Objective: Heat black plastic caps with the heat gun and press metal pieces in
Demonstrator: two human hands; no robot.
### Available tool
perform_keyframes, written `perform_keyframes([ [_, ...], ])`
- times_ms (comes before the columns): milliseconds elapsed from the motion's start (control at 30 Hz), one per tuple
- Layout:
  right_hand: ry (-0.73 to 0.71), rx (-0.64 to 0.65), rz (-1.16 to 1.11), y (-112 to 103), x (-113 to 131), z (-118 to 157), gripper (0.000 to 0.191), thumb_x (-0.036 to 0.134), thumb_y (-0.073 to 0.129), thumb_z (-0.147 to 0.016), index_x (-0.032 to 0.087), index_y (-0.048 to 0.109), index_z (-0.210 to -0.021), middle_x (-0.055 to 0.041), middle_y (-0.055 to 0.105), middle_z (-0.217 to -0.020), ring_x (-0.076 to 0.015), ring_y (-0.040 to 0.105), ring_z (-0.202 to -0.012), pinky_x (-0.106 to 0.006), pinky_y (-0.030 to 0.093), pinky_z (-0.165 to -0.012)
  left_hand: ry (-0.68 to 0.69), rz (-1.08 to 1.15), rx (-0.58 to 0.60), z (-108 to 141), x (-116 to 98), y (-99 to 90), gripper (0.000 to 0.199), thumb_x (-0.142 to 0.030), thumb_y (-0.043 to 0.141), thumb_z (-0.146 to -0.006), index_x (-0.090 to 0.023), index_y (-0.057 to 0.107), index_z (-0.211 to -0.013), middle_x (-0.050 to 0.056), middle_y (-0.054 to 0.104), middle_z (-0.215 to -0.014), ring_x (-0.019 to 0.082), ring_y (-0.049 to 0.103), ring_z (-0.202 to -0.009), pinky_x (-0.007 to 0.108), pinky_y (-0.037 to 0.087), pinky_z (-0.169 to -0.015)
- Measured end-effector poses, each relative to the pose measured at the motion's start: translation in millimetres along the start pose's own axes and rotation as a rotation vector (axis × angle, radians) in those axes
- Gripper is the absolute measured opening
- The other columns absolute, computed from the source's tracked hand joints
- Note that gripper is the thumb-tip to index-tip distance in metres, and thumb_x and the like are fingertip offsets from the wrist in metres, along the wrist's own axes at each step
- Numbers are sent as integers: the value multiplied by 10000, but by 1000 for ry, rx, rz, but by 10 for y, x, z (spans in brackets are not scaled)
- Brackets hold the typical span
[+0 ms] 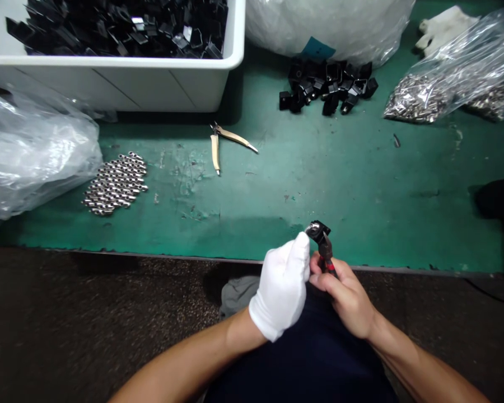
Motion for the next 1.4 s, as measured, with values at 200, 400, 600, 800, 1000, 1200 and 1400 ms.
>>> perform_keyframes([
  [200,-6,-31,-13,26,14,2,135,265,529,-843,215,442,-753,37,390,-713,-146,349,-682,-294,295,-638,34,-35,-21,-8,-13,-11,482,-503,444,-993,-189,528,-636,-3,507,-587,106,402,-539,250,285,-499],
  [400,-27,-72,-16,38,34,11,128,245,520,-835,217,436,-743,36,411,-702,-144,370,-676,-290,310,-638,96,-94,-38,-15,-63,-27,465,-468,455,-990,-191,506,-620,-7,478,-568,111,394,-533,252,309,-512],
  [600,-43,-104,-28,52,53,8,117,252,504,-824,221,431,-738,38,414,-681,-138,383,-644,-278,329,-607,134,-133,-52,-26,-92,-21,440,-415,443,-996,-191,508,-623,-5,491,-570,109,410,-518,252,338,-526],
  [800,-43,-135,-6,50,58,2,126,247,516,-819,220,435,-727,32,421,-674,-145,399,-651,-276,345,-604,142,-140,-103,-26,-49,-62,454,-430,427,-1000,-197,513,-620,-1,480,-566,118,400,-518,259,322,-528],
  [1000,-62,-160,3,49,76,14,118,243,496,-824,221,435,-726,28,429,-673,-149,397,-648,-278,348,-604,204,-182,-87,-35,-105,-40,451,-382,411,-1011,-194,528,-618,-7,469,-551,114,384,-493,258,314,-521],
  [1200,-99,-179,5,70,115,8,158,252,490,-836,219,424,-696,27,431,-678,-142,390,-641,-273,353,-602,240,-249,-91,-15,-182,-33,426,-307,392,-1020,-195,500,-624,-17,477,-549,104,383,-486,259,306,-533],
  [1400,-117,-186,61,110,126,-1,155,239,458,-851,220,415,-704,29,429,-678,-140,388,-638,-273,349,-598,227,-244,-131,3,-162,-60,446,-339,377,-1025,-203,433,-605,-21,434,-536,108,353,-487,272,285,-531],
])
Point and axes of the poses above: each hand's wrist, its own z-axis away from the middle knuckle, its own y-axis out of the palm, x = y × z, the point moved 10 cm from there along -z, towards the middle knuckle
